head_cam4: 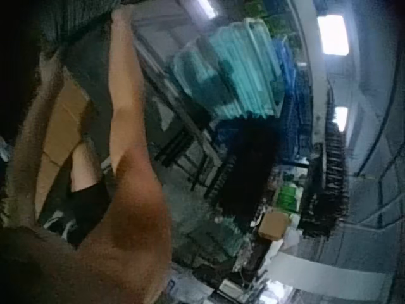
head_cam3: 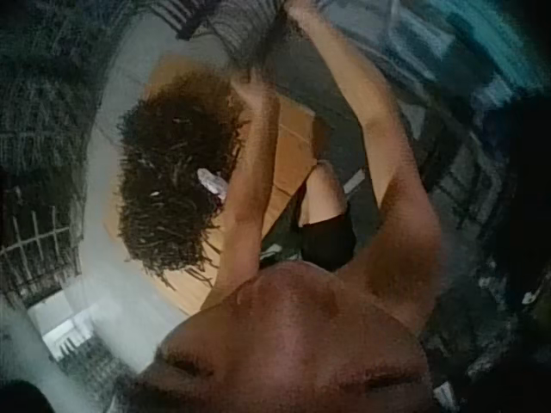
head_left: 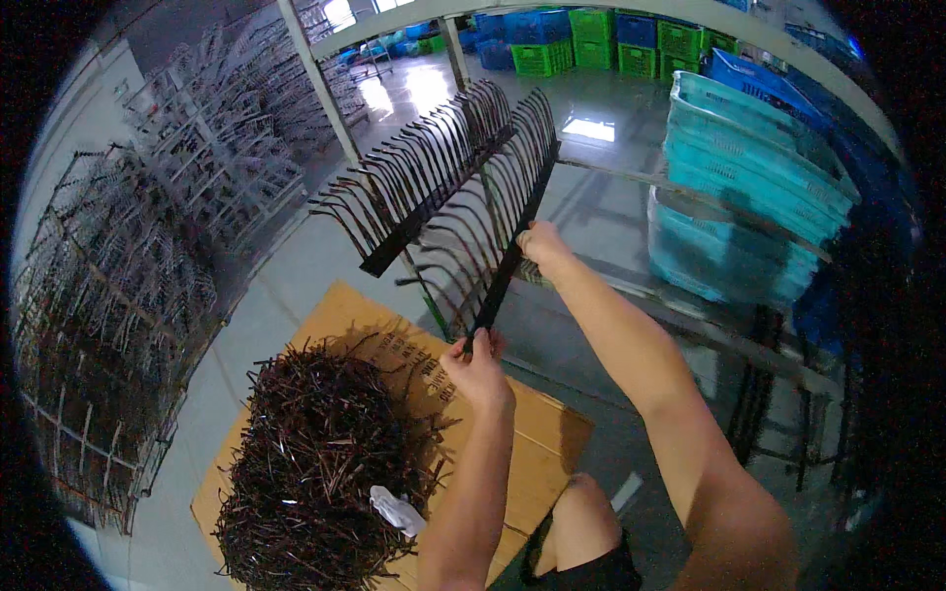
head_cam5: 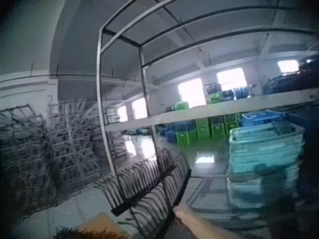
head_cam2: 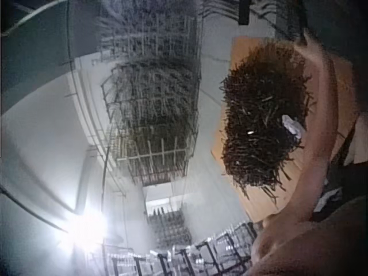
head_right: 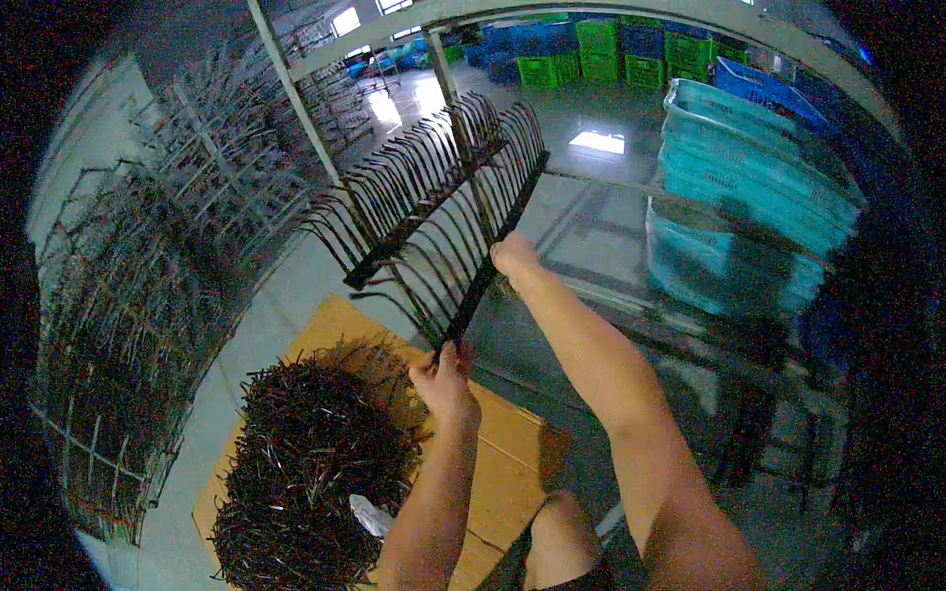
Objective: The person sits on the floor and repeatedly picks up thin wire pieces from a cardboard box, then inserts them into slots on a black plastic hanger base. Completed hangers are placed on a nearby rack.
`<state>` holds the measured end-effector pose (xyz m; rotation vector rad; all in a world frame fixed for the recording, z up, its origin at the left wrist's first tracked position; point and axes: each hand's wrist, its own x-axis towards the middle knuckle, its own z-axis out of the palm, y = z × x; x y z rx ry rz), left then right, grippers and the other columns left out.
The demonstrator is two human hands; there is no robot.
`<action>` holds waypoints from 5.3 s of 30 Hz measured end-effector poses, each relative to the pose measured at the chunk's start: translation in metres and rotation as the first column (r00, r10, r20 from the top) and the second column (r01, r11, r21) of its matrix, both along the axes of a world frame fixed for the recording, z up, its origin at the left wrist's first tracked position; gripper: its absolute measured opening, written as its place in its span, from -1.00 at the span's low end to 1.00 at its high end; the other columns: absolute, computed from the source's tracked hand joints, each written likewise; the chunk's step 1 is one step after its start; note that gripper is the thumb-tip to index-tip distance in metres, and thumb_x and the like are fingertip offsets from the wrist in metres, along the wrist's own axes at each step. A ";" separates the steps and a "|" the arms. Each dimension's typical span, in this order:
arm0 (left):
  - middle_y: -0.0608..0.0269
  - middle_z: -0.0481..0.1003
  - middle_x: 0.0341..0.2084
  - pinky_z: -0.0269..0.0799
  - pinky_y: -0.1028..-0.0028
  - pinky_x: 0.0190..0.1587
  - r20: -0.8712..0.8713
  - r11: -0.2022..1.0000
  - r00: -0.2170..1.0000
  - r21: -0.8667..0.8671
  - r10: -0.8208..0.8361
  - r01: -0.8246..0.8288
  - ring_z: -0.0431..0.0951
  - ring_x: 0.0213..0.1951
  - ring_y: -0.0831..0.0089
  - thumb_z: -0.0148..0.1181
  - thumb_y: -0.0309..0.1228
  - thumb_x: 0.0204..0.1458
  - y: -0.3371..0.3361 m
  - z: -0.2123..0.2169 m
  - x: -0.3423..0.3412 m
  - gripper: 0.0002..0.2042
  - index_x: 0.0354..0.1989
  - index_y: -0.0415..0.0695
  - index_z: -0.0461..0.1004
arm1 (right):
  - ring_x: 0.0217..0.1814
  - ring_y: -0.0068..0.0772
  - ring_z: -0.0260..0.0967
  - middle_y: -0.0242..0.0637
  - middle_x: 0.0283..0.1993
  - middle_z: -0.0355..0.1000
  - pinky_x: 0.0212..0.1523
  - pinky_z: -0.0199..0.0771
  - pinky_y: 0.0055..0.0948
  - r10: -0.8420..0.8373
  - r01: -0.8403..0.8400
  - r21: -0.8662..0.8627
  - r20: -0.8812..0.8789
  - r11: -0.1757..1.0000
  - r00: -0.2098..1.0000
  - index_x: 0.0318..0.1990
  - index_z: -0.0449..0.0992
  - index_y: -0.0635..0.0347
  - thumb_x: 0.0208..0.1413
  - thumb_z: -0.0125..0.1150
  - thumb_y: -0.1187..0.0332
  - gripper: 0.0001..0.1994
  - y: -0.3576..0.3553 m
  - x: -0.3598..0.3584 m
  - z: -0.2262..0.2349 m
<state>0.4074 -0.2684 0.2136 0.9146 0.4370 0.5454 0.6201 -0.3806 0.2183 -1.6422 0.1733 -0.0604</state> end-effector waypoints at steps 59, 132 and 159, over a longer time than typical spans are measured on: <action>0.05 0.51 -0.23 0.44 0.31 -0.28 -0.779 0.632 0.577 0.321 -0.247 0.705 0.52 -0.26 0.29 0.12 -0.32 0.15 0.046 -0.089 -0.510 -0.71 -0.03 -0.21 0.45 | 0.15 -0.15 0.20 -0.20 0.08 0.19 0.03 0.38 -0.21 -0.688 -0.056 -0.901 0.288 -0.431 0.666 0.24 0.19 0.07 0.03 0.24 0.30 -0.41 -0.497 -0.395 0.059; 0.04 0.57 -0.47 0.48 0.36 -0.36 -0.238 0.298 0.181 0.817 0.954 -0.494 0.60 -0.44 0.18 0.22 -0.39 -0.02 0.316 -0.114 -0.702 -0.85 -0.32 -0.17 0.59 | -0.38 -0.39 0.46 -0.21 -0.40 0.52 -0.33 0.43 -0.43 0.996 -0.986 -0.165 0.085 0.012 -0.002 -0.29 0.52 0.31 0.01 0.28 0.25 -0.73 0.442 -0.804 -0.060; 0.05 0.55 -0.47 0.47 0.26 -0.35 -0.296 0.326 0.140 0.893 0.945 -0.311 0.56 -0.43 0.10 0.17 -0.36 0.01 0.317 -0.109 -0.702 -0.86 -0.31 -0.10 0.58 | -0.46 -0.13 0.47 -0.15 -0.47 0.50 -0.39 0.44 -0.30 0.961 -0.864 -0.504 0.230 -0.016 -0.152 -0.32 0.55 0.20 -0.01 0.27 0.26 -0.80 0.440 -0.812 -0.063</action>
